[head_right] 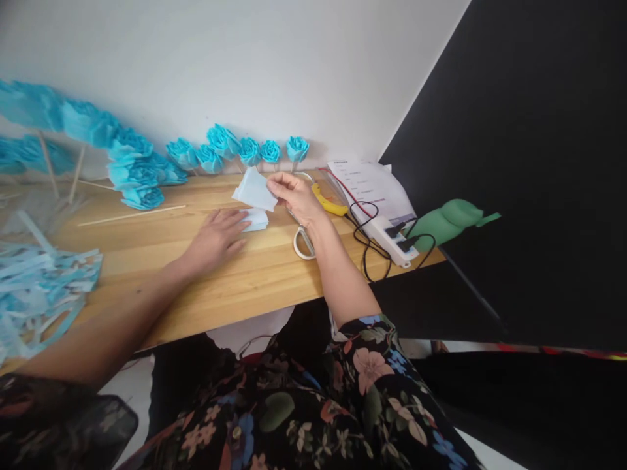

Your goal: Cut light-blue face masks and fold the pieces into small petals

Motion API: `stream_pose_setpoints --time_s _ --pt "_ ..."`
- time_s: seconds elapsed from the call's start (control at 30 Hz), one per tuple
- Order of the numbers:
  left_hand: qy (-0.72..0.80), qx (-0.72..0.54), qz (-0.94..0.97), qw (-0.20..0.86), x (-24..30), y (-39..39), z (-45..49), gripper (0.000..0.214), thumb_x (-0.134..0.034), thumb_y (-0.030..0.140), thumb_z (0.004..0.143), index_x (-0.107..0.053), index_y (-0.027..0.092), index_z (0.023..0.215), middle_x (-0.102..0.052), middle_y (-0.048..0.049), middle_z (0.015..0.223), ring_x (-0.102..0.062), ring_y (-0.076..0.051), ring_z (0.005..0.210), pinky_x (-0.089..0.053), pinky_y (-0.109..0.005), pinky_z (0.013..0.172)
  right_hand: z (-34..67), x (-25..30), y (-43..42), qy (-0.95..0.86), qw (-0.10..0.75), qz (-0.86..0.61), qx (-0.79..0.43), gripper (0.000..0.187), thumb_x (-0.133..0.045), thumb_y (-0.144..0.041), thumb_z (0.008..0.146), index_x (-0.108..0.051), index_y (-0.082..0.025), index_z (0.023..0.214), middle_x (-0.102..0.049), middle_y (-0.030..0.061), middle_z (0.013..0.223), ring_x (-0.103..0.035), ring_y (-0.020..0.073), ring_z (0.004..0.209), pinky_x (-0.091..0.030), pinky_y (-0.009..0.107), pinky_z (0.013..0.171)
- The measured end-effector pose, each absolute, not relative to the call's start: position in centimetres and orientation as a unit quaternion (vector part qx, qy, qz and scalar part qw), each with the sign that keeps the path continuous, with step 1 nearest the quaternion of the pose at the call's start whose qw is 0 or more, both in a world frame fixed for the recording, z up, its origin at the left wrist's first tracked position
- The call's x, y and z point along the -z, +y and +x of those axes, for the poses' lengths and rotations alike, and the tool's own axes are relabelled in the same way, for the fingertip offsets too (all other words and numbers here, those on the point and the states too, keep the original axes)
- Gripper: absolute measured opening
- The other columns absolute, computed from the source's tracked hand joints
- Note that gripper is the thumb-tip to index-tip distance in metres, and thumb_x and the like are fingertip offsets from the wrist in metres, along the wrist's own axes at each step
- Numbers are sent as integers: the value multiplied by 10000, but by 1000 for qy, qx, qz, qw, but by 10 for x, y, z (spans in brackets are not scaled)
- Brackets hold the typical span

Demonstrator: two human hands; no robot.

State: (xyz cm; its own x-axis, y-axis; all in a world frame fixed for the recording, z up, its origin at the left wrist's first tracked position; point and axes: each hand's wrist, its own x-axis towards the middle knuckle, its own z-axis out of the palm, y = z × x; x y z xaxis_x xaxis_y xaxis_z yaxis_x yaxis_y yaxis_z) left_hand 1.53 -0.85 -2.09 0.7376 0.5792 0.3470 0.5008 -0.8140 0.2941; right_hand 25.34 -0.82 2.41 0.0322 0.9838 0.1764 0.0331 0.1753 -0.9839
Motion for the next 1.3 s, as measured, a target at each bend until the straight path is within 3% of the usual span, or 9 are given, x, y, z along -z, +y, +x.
stream_pose_setpoints --time_s 0.3,0.47,0.57,0.63,0.73,0.8,0.93,1.07,1.3 --pt "282 -148 945 76 25 -21 12 464 -518 377 967 -569 177 1382 -573 -180 1446 -436 -376 1402 -188 -684 1165 248 -13 -9 -623 408 -477 -466 353 -705 -491 756 -652 -167 887 -584 -25 685 -494 96 594 -391 218 560" --pt "288 -121 947 74 25 -27 13 477 -524 395 966 -565 162 1380 -552 -197 1457 -401 -376 1426 -169 -679 1169 236 9 0 -700 315 -559 -314 252 -633 -382 819 -729 -153 863 -651 -3 708 -515 108 623 -355 232 592" --pt "281 -128 948 78 19 -29 8 375 -536 383 956 -651 190 1256 -636 -160 1352 -470 -357 1368 -225 -644 1162 234 16 3 -724 303 -577 -229 228 -622 -337 837 -764 -162 868 -716 16 808 -564 124 720 -361 234 651" --pt "285 -146 944 85 12 -27 3 283 -505 357 965 -724 199 1046 -724 -131 1144 -606 -326 1191 -331 -592 1115 234 18 4 -731 302 -575 -211 226 -622 -329 849 -775 -169 894 -743 24 874 -588 131 766 -368 235 679" --pt "341 -239 905 92 1 -23 -3 361 -431 354 987 -725 193 853 -735 -116 892 -679 -276 908 -477 -493 960 234 18 4 -733 300 -574 -206 223 -626 -328 861 -781 -175 909 -757 26 910 -603 136 784 -366 236 682" --pt "353 -306 879 96 -1 -21 -3 339 -435 350 983 -731 186 969 -738 -135 1024 -675 -283 981 -499 -461 932 233 17 3 -732 298 -577 -206 221 -626 -327 867 -782 -177 911 -758 23 902 -605 138 778 -362 237 673" --pt "279 -280 913 103 9 -23 8 387 -512 321 951 -642 171 1284 -586 -151 1434 -528 -321 1333 -389 -514 1115 232 15 2 -731 295 -582 -200 209 -618 -301 873 -780 -179 926 -759 18 902 -606 137 774 -370 237 684" --pt "268 -207 935 105 22 -27 15 429 -553 341 941 -609 194 1340 -588 -142 1438 -482 -322 1385 -284 -563 1180 230 14 2 -727 290 -592 -191 196 -619 -300 875 -773 -185 912 -760 15 906 -612 141 781 -381 242 703" --pt "277 -174 941 83 18 -30 13 328 -538 318 947 -673 196 1221 -630 -151 1378 -538 -332 1320 -306 -584 1147 227 14 2 -749 262 -586 -164 175 -615 -270 899 -760 -178 932 -746 41 955 -620 153 836 -390 253 740"
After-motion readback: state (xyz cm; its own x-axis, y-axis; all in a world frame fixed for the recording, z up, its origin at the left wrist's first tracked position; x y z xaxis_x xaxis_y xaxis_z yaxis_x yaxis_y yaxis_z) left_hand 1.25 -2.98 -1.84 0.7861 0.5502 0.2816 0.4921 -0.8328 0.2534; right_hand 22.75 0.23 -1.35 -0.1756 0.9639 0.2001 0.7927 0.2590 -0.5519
